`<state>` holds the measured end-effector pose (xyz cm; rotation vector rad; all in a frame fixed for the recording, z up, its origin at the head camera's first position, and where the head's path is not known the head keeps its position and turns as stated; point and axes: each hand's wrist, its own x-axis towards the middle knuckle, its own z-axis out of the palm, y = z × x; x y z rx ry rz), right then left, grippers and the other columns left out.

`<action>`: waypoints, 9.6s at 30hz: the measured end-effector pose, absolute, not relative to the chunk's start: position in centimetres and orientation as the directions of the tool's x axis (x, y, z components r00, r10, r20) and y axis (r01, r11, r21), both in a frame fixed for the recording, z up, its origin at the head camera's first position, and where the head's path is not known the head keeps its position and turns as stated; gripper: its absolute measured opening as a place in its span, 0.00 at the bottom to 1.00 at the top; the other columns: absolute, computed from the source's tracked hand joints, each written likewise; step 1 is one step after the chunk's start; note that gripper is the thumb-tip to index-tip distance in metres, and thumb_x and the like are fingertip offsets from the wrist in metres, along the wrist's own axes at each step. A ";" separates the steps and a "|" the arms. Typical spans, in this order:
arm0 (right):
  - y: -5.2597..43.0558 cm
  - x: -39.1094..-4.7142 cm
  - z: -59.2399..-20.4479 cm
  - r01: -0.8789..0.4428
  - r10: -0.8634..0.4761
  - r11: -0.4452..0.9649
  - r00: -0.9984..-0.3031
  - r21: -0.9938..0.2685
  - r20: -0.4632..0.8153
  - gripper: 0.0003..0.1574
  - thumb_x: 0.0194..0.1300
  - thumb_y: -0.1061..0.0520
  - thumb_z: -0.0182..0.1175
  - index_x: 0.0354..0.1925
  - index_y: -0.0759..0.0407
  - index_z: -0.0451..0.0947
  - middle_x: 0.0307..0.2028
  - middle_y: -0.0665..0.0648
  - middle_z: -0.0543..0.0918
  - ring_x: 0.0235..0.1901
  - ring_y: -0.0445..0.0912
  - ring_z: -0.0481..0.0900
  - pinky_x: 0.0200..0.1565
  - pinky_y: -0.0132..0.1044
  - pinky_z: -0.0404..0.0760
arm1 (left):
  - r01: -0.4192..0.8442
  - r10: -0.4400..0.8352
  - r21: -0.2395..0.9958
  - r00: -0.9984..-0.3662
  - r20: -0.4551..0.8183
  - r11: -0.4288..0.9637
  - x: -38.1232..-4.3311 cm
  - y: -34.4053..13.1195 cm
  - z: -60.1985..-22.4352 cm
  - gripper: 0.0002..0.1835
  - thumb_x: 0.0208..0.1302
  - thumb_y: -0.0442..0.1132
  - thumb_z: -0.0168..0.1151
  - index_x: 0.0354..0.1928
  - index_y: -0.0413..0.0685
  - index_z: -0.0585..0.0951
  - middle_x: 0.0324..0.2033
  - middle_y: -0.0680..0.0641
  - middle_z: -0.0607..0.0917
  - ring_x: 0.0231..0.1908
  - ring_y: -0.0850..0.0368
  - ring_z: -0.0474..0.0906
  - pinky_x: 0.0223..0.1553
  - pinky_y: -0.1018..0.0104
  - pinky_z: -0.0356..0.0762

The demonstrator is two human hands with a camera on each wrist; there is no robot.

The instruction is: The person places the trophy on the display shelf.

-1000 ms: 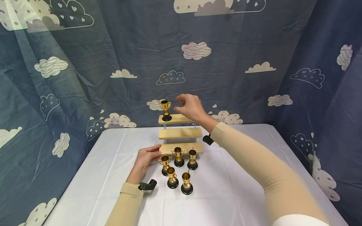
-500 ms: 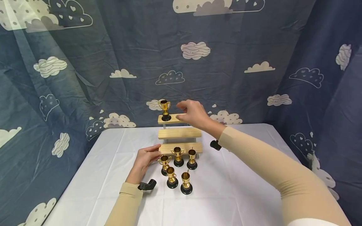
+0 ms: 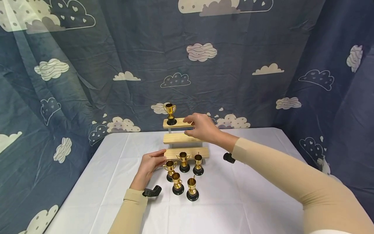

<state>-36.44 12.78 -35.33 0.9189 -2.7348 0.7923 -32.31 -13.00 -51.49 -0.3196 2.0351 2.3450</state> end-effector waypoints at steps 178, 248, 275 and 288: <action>17.7 -31.6 -40.5 -0.631 -0.605 0.623 -0.763 -0.462 0.227 0.18 0.52 0.50 0.79 0.42 0.47 0.88 0.36 0.41 0.84 0.34 0.37 0.80 0.36 0.33 0.83 | -0.155 -0.112 0.971 -0.978 -0.178 -0.184 -32.3 -12.8 -51.7 0.21 0.56 0.23 0.71 0.53 0.41 0.87 0.49 0.38 0.86 0.37 0.56 0.87 0.50 0.55 0.85; 16.5 -34.0 -36.5 -0.613 -0.490 0.664 -0.790 -0.428 0.369 0.20 0.54 0.45 0.78 0.42 0.51 0.87 0.31 0.43 0.84 0.30 0.38 0.81 0.31 0.36 0.83 | -0.145 -0.090 0.970 -0.982 -0.165 -0.194 -32.4 -13.0 -51.9 0.22 0.55 0.23 0.71 0.54 0.40 0.86 0.49 0.39 0.86 0.37 0.56 0.87 0.48 0.57 0.85; 15.2 -36.9 -33.6 -0.584 -0.433 0.706 -0.804 -0.401 0.407 0.21 0.55 0.42 0.76 0.42 0.51 0.88 0.34 0.48 0.86 0.31 0.41 0.81 0.33 0.39 0.83 | -0.147 -0.096 0.968 -0.981 -0.169 -0.204 -32.4 -13.1 -51.9 0.22 0.54 0.23 0.71 0.53 0.40 0.86 0.48 0.39 0.87 0.37 0.55 0.87 0.52 0.53 0.83; 14.4 -38.3 -32.8 -0.538 -0.375 0.735 -0.830 -0.414 0.413 0.22 0.55 0.42 0.77 0.43 0.53 0.88 0.34 0.49 0.86 0.32 0.42 0.81 0.35 0.40 0.83 | -0.151 -0.095 0.970 -0.981 -0.172 -0.191 -32.5 -13.1 -52.0 0.22 0.55 0.24 0.72 0.54 0.41 0.86 0.51 0.39 0.86 0.38 0.56 0.87 0.50 0.56 0.85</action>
